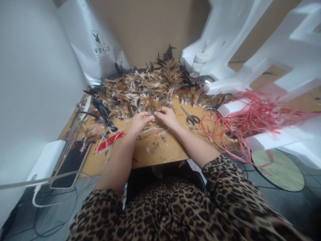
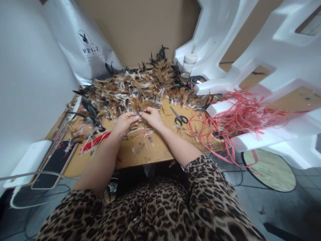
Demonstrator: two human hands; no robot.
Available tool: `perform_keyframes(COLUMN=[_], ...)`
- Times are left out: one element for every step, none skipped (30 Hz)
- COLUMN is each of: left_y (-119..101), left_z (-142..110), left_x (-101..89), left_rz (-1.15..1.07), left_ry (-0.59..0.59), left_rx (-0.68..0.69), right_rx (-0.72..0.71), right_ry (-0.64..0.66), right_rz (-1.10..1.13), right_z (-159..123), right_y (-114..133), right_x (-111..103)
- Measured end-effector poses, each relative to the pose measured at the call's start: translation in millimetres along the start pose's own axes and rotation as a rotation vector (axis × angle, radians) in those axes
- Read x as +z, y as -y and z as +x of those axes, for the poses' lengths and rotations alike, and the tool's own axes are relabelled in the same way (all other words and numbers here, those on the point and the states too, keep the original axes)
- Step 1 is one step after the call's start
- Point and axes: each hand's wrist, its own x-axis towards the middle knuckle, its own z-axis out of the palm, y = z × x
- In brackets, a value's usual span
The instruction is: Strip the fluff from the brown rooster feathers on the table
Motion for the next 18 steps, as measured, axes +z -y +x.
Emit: perform_keyframes(left_y=[0.7, 1.4, 2.1, 2.8, 3.4, 3.8, 4.0, 3.9, 3.5, 2.9, 2.1, 1.3, 0.6, 0.0, -0.5, -0.8, -1.1, -1.4], left_z=[0.6, 1.4, 2.2, 3.0, 3.6, 4.1, 4.3, 4.3, 3.9, 3.3, 2.6, 1.8, 1.1, 0.6, 0.3, 0.2, 0.2, 0.2], left_x=[0.0, -0.2, -0.6, -1.2, -1.9, -2.6, -3.2, -3.5, -3.4, -3.0, -2.2, -1.3, -0.3, 0.5, 1.1, 1.2, 1.0, 0.3], left_rz=[0.023, 0.04, 0.052, 0.061, 0.065, 0.064, 0.061, 0.057, 0.055, 0.056, 0.064, 0.079, 0.093, 0.1, 0.097, 0.082, 0.052, 0.012], left_ry=[-0.01, -0.019, -0.021, -0.02, -0.016, -0.012, -0.013, -0.019, -0.028, -0.04, -0.054, -0.067, -0.077, -0.082, -0.081, -0.073, -0.057, -0.036], left_rx=[0.016, 0.033, 0.051, 0.068, 0.081, 0.09, 0.093, 0.09, 0.084, 0.078, 0.073, 0.073, 0.077, 0.085, 0.093, 0.095, 0.086, 0.067], right_rx=[0.011, 0.021, 0.03, 0.035, 0.035, 0.033, 0.029, 0.023, 0.017, 0.013, 0.01, 0.007, 0.005, 0.007, 0.013, 0.021, 0.031, 0.043], right_ry=[0.007, 0.017, 0.025, 0.031, 0.031, 0.025, 0.015, 0.005, -0.003, -0.01, -0.014, -0.017, -0.022, -0.025, -0.027, -0.022, -0.011, 0.008], right_rz=[0.011, 0.021, 0.031, 0.038, 0.041, 0.039, 0.029, 0.013, -0.007, -0.031, -0.059, -0.086, -0.108, -0.121, -0.123, -0.11, -0.081, -0.033], right_z=[0.0, 0.0, -0.2, -0.4, -0.8, -1.2, -1.6, -2.2, -2.7, -3.2, -3.6, -3.8, -3.8, -3.7, -3.4, -3.0, -2.6, -2.2], right_y=[-0.4, -0.6, -0.6, -0.5, 0.0, 0.6, 1.5, 2.5, 3.4, 4.2, 4.8, 4.9, 4.7, 4.2, 3.5, 2.7, 1.9, 1.4], right_x=[0.4, 0.8, 1.4, 1.9, 2.4, 2.9, 3.4, 3.8, 4.2, 4.5, 4.7, 4.9, 4.9, 4.9, 4.8, 4.5, 4.1, 3.5])
